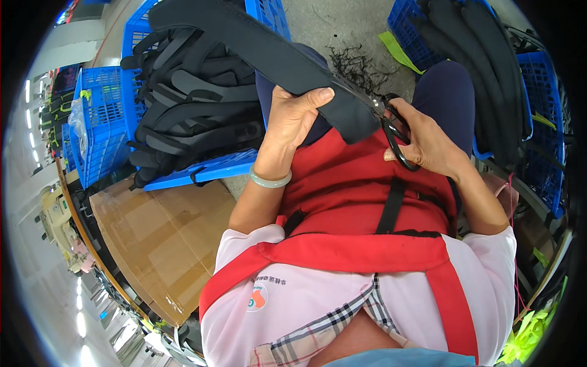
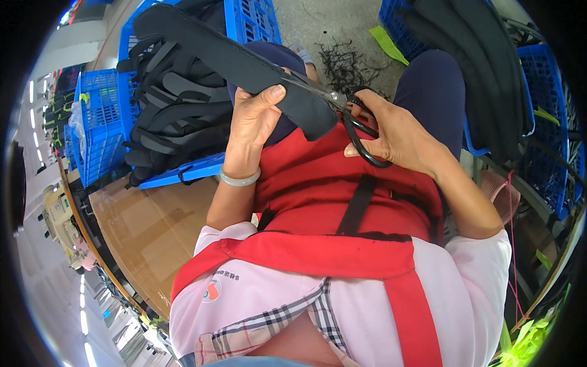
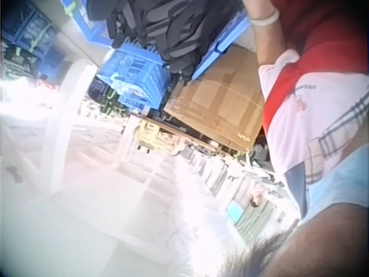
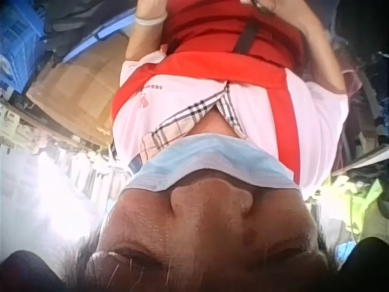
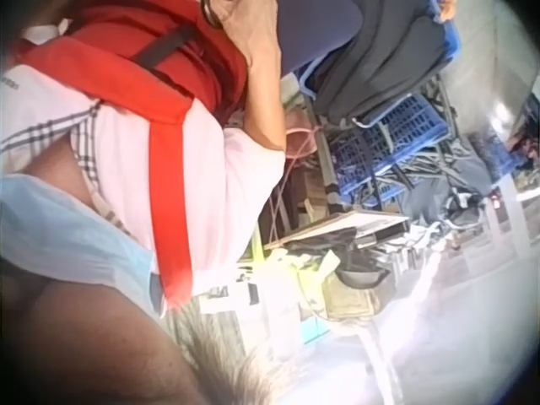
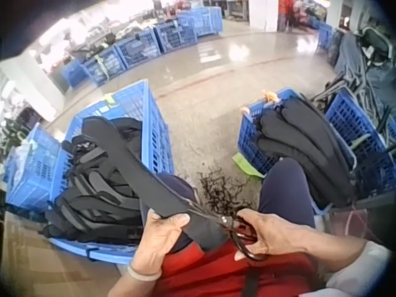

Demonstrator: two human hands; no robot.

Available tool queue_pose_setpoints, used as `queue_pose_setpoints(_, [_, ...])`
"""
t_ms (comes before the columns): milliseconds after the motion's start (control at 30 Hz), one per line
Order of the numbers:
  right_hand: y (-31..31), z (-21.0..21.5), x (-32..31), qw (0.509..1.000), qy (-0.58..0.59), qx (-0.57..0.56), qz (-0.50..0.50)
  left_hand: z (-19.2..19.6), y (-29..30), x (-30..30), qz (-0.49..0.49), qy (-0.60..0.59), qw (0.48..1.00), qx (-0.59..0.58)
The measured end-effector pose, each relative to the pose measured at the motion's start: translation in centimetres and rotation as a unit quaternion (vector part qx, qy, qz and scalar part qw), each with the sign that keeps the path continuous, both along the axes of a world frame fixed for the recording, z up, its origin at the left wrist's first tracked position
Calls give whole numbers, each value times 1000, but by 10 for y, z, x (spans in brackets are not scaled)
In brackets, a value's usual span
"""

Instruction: Trimming excess material from padded black fabric components using scissors.

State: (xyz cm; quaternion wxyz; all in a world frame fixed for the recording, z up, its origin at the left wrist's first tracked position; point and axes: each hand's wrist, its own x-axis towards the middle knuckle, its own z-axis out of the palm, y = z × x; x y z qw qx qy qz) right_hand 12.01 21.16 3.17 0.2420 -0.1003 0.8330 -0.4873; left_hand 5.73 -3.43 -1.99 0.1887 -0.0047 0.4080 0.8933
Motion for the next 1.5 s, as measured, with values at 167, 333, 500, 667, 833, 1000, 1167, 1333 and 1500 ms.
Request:
queue_pose_setpoints(167, [3, 6, 0, 1000, -22, 12, 9, 6, 1, 4, 7, 6, 1000, 17])
queue_pose_setpoints(333, [2, 6, 1, 1000, -7, 11, 18, 0, -1, 3, 4, 16, 1000, 23])
queue_pose_setpoints(500, [4, 3, 4, 999, -13, 18, 23, -4, -5, 4, -28, 43, 998, 40])
queue_pose_setpoints(667, [3, -6, 8, 1000, 7, -21, -4, 5, 1, 6, 2, 12, 1000, 29])
queue_pose_setpoints(833, [1, 5, 4, 999, -30, 10, 29, 6, 0, 7, -2, 9, 999, 31])
queue_pose_setpoints(1000, [0, -3, 5, 998, -53, -35, 21, 5, 1, 6, 0, 6, 1000, 30])
queue_pose_setpoints(1167, [-4, -2, 6, 999, -1, -43, 30, 2, -2, 6, -7, 8, 1000, 22])
queue_pose_setpoints(1333, [-1, -15, 4, 997, -60, -28, 27, 1, -1, 5, -8, 0, 1000, 22])
queue_pose_setpoints(1500, [-9, -12, 2, 1000, 1, 11, 22, -9, -7, 5, -32, 39, 999, 15])
